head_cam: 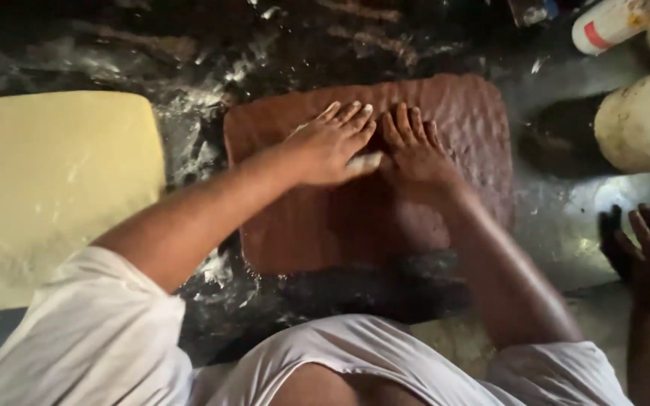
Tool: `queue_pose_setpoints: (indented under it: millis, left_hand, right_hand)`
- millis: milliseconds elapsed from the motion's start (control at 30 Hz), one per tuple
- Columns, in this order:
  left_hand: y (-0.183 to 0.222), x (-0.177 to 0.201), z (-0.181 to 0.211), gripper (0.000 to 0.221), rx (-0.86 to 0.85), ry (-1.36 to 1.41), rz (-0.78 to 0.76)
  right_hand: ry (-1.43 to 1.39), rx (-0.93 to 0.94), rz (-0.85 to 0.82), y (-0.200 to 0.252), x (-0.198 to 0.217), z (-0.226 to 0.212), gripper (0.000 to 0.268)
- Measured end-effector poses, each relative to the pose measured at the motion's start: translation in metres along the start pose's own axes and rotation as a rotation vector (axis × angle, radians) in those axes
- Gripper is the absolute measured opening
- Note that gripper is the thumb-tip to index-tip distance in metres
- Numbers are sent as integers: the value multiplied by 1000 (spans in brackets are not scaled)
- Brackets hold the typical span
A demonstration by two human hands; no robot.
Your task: Flattening and shaping chocolate and plain dough on a production surface.
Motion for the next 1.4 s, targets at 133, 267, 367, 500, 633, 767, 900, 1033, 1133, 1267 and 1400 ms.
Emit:
queue_pose_setpoints:
  millis: [133, 267, 367, 500, 633, 767, 900, 1033, 1133, 1267, 1400]
  left_hand:
    - [-21, -11, -13, 90, 101, 357, -80]
    - [-22, -10, -3, 94, 55, -72, 225]
    - [-32, -2, 1, 88, 170, 171, -127]
    - [-43, -11, 2, 86, 70, 31, 27]
    - [-47, -1, 17, 90, 23, 70, 174]
    - [-85, 27, -13, 79, 169, 415, 4]
    - [-193, -35, -61, 70, -8, 518, 80]
    - [-261, -55, -73, 94, -29, 1403, 168]
    - [-299, -66, -70, 103, 113, 1691, 37]
    - [-319, -80, -38, 112, -43, 1814, -136]
    - [-305, -75, -13, 121, -199, 1823, -255]
  right_hand:
    - [256, -32, -154, -18, 1, 0, 73]
    - [101, 151, 124, -20, -52, 29, 80]
    - [-429, -216, -244, -30, -13, 52, 71]
    - [24, -86, 95, -9, 15, 34, 63]
    - [26, -154, 101, 1, -24, 77, 65]
    - [-619, -411, -106, 13, 16, 90, 65]
    - [108, -304, -31, 22, 19, 73, 76]
    - [-92, -267, -7, 34, 3, 88, 74]
    - [-528, -358, -76, 40, 18, 117, 65]
    - [-303, -451, -44, 40, 42, 134, 64]
    - [-94, -442, 12, 19, 26, 138, 79]
Point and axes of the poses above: each hand's wrist, its own y-axis away from the middle knuckle, its own x-axis out of the back of the hand, z = x × y, the point moved 5 cm from there along -y, towards the middle knuckle, and after that the axes turned 3 degrees about -y, right-handed, at the moved point
